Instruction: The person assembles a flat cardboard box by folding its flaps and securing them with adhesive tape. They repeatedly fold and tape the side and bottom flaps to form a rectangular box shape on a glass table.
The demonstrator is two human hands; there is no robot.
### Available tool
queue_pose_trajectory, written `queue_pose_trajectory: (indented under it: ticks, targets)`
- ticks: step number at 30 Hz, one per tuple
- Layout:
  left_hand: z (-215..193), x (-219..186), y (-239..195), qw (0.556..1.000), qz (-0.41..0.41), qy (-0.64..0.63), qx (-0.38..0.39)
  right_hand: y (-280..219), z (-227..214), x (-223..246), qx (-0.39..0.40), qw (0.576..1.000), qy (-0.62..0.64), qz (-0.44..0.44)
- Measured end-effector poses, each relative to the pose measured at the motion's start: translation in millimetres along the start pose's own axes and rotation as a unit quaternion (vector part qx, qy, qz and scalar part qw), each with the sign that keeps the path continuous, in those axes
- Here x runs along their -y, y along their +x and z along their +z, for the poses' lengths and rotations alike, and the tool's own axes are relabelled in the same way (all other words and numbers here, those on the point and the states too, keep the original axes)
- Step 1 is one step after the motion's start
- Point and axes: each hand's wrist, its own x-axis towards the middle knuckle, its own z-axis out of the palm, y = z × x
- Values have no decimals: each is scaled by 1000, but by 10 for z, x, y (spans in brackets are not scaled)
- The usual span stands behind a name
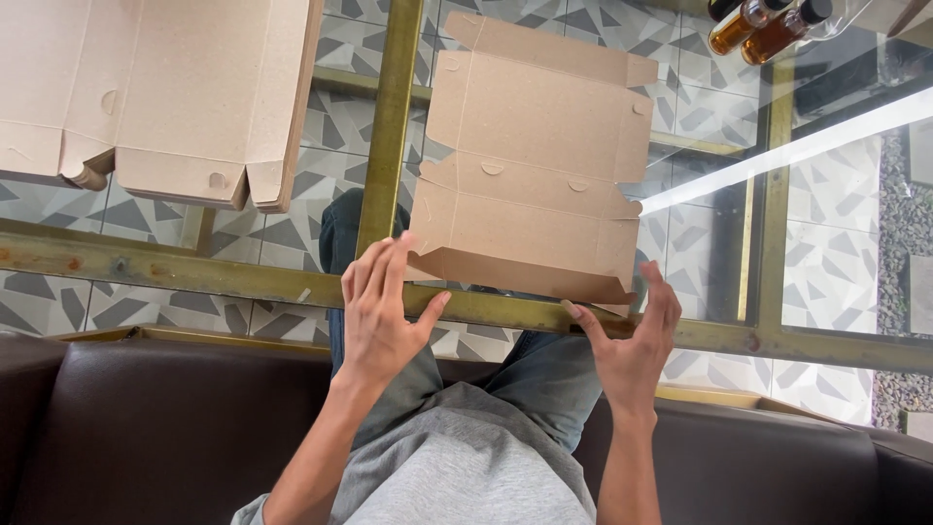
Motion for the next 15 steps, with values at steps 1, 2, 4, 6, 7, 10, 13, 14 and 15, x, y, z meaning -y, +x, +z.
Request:
queue_pose_trajectory:
  ticks: [1,2,4,6,7,10,13,14,15]
  targets:
    - [10,13,-7,1000,1,0,-2,-11,2,-53,-2,1000,0,-2]
    - [20,26,-13,1000,-5,-13,16,-20,4,-106,3,1000,7,5]
    - [55,68,-41,999,-12,-26,33,-37,-20,-167,8,1000,13,11]
    - [101,120,-86,999,-9,-31,32,-54,-79,-182,11,997,39,61]
    - [76,119,-82,999,-8,-31,32,-72,-90,-247,9,997,38,60]
    - [13,116,-83,998,9,-48,34,-124,-127,-404,14,997,51,63]
    - [-54,131,-104,998,21,-51,24,-169,-158,-453,35,998,47,38]
    - [-77,139,-106,998,20,-58,24,-181,-166,-465,45,997,44,32]
    - [-101,149,-108,997,20,-64,24,-194,-173,-476,55,997,40,27]
